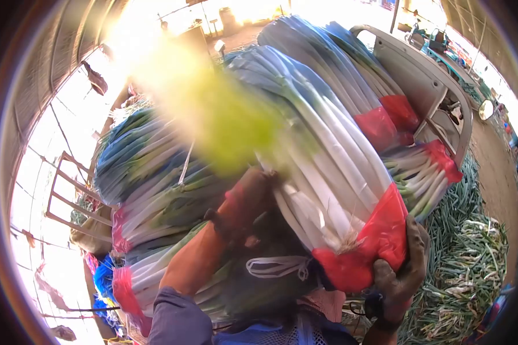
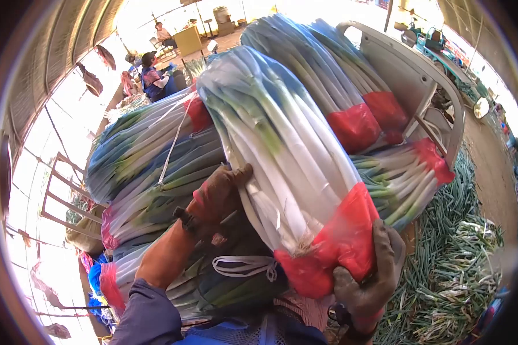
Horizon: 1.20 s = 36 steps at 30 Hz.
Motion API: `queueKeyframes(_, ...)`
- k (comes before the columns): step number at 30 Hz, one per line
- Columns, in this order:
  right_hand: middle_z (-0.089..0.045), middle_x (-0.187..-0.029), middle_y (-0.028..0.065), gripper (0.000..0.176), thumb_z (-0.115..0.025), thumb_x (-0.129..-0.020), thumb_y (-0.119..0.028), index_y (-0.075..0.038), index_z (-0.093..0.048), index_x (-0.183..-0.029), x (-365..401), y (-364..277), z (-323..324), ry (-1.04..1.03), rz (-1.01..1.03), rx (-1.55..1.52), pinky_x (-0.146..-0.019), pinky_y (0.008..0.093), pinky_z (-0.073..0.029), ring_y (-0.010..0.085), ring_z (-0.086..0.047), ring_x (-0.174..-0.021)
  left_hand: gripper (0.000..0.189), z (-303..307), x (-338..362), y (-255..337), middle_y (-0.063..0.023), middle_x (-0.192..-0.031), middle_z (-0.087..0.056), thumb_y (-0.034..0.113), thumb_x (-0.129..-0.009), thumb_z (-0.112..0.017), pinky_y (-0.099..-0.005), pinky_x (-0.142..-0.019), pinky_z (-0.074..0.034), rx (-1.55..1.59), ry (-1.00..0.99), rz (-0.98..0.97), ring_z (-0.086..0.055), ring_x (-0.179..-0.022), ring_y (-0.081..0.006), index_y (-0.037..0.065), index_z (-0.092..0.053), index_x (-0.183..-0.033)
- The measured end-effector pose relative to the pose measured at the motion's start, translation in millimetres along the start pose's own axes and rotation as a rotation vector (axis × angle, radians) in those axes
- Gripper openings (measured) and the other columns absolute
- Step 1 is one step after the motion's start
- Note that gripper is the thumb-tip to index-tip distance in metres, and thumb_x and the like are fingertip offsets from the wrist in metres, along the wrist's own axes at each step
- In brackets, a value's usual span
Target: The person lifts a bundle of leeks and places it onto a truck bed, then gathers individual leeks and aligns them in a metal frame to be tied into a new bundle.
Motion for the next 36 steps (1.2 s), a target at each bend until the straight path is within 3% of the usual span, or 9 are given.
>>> queueKeyframes(6,-0.054,-0.132,0.0262,0.080,-0.080,-0.070,-0.016,0.008,-0.053,-0.141,-51.4,5.0,-63.3,-0.034,0.186,0.020,-0.109,0.0477,-0.041,0.0412,-0.052,-0.124,0.044,13.4,-28.1,51.8,-0.0154,-0.108,-0.072,0.035,-0.104,-0.060,-0.0405,-0.087,-0.059,-0.112,0.081,0.087,-0.071,-0.094,-0.0233,-0.006,-0.066,-0.119)
queueKeyframes(10,-0.054,-0.129,0.0250,0.083,-0.081,-0.074,-0.030,0.000,-0.051,-0.146,-66.4,-8.0,-96.0,-0.040,0.216,0.252,-0.106,0.0492,-0.043,0.0425,-0.052,-0.120,0.044,53.6,-54.8,42.2,-0.0179,-0.109,-0.071,0.032,-0.103,-0.061,-0.0438,-0.088,-0.059,0.154,0.254,0.067,-0.071,-0.094,-0.0298,-0.007,-0.061,-0.124)
queueKeyframes(16,-0.056,-0.134,0.0241,0.075,-0.074,-0.081,-0.024,0.003,-0.048,-0.146,-63.6,-8.1,-97.4,-0.096,0.163,0.266,-0.109,0.0497,-0.041,0.0417,-0.052,-0.123,0.039,54.3,-41.1,40.1,-0.0180,-0.106,-0.071,0.021,-0.098,-0.069,-0.0483,-0.078,-0.061,0.155,0.513,0.063,-0.071,-0.085,-0.0334,-0.007,-0.060,-0.124)
queueKeyframes(19,-0.052,-0.129,0.0276,0.084,-0.076,-0.079,-0.036,0.001,-0.046,-0.149,-62.1,-9.4,-98.0,-0.066,0.209,0.284,-0.105,0.0512,-0.043,0.0440,-0.052,-0.117,0.036,58.5,-45.7,44.1,-0.0164,-0.099,-0.072,0.023,-0.097,-0.071,-0.0468,-0.070,-0.060,0.147,0.452,-0.079,-0.069,-0.078,-0.0312,-0.005,-0.064,-0.119)
queueKeyframes(25,-0.058,-0.128,0.0285,0.079,-0.071,-0.087,-0.032,0.006,-0.041,-0.150,-88.0,-42.8,-121.1,-0.127,0.259,0.303,-0.100,0.0499,-0.047,0.0441,-0.058,-0.114,0.047,110.7,-80.4,99.9,-0.0158,-0.079,-0.070,0.037,-0.097,-0.071,-0.0413,-0.064,-0.054,-0.602,0.594,0.049,-0.063,-0.064,-0.0250,-0.007,-0.068,-0.112)
queueKeyframes(29,-0.063,-0.116,0.0318,0.098,-0.065,-0.089,-0.053,0.007,-0.027,-0.156,-115.0,-22.9,-199.7,-0.509,-0.072,0.481,-0.088,0.0519,-0.053,0.0479,-0.066,-0.100,0.043,151.6,-111.0,150.9,-0.0201,-0.094,-0.073,0.035,-0.105,-0.055,-0.0419,-0.080,-0.056,-1.589,0.513,-0.336,-0.071,-0.083,-0.0320,-0.003,-0.069,-0.118)
queueKeyframes(31,-0.066,-0.111,0.0324,0.108,-0.061,-0.089,-0.064,0.007,-0.019,-0.158,-117.4,-9.5,-237.2,-0.679,-0.153,0.623,-0.084,0.0526,-0.055,0.0489,-0.068,-0.094,0.041,153.5,-125.9,153.5,-0.0200,-0.109,-0.073,0.028,-0.108,-0.043,-0.0425,-0.092,-0.054,-1.853,0.517,-0.256,-0.070,-0.104,-0.0372,-0.001,-0.069,-0.119)
queueKeyframes(33,-0.066,-0.112,0.0329,0.111,-0.058,-0.089,-0.069,0.007,-0.017,-0.159,-126.1,-8.5,-244.9,-0.734,-0.174,0.625,-0.087,0.0515,-0.054,0.0492,-0.069,-0.095,0.042,192.6,-162.5,132.8,-0.0198,-0.109,-0.073,0.029,-0.109,-0.041,-0.0417,-0.092,-0.055,-2.090,0.458,-0.326,-0.070,-0.103,-0.0364,0.000,-0.070,-0.119)
queueKeyframes(36,-0.063,-0.122,0.0342,0.111,-0.057,-0.089,-0.069,0.007,-0.017,-0.159,-129.5,-23.8,-240.7,-0.882,-0.153,0.710,-0.092,0.0507,-0.052,0.0482,-0.067,-0.104,0.035,216.7,-153.5,125.7,-0.0213,-0.110,-0.074,0.028,-0.104,-0.055,-0.0410,-0.092,-0.054,-1.393,0.575,-0.261,-0.070,-0.103,-0.0383,0.002,-0.070,-0.121)
Point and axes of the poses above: each hand's wrist, its own x-axis away from the middle knuckle, its own z-axis out of the back of the hand, y = z × x, the point moved 8 cm from there along -x, towards the middle knuckle
